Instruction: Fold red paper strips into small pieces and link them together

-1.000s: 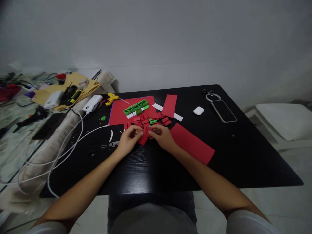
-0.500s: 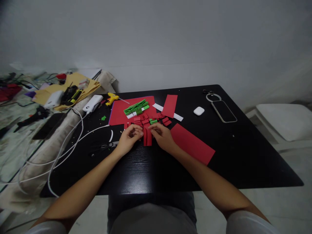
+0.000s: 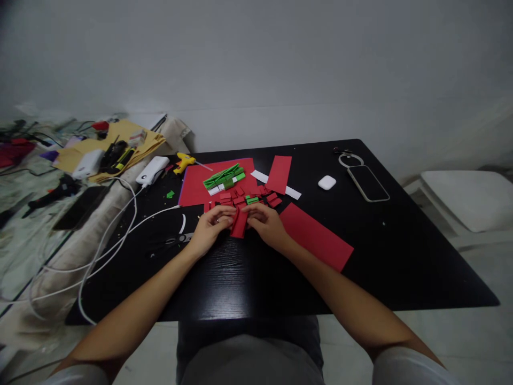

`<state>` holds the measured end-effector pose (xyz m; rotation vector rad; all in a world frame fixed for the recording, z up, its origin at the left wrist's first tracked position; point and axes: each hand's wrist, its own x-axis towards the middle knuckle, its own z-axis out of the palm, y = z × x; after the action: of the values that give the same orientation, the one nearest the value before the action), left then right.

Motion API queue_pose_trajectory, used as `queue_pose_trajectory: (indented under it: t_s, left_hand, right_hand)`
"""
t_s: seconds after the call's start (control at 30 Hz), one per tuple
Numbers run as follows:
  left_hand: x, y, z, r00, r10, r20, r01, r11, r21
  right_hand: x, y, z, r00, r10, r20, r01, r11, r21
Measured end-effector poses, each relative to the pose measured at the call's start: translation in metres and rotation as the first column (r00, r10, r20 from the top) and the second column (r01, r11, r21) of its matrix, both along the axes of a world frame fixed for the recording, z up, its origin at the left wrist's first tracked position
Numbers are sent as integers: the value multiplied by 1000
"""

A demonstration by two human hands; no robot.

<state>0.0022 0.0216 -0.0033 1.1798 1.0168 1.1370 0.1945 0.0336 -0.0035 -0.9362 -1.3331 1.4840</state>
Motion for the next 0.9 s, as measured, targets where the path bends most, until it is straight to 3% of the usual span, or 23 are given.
queue_pose_trajectory:
  t_s: [0.67, 0.9]
  left_hand:
    - [0, -4, 5, 997, -61, 40, 62, 998, -17]
    - [1, -5, 2, 998, -55, -6, 55, 995, 81]
  right_hand:
    - [-2, 0, -4, 990, -95, 106, 86, 993, 82]
    - [-1, 2, -9, 992, -101, 78, 96, 993, 61]
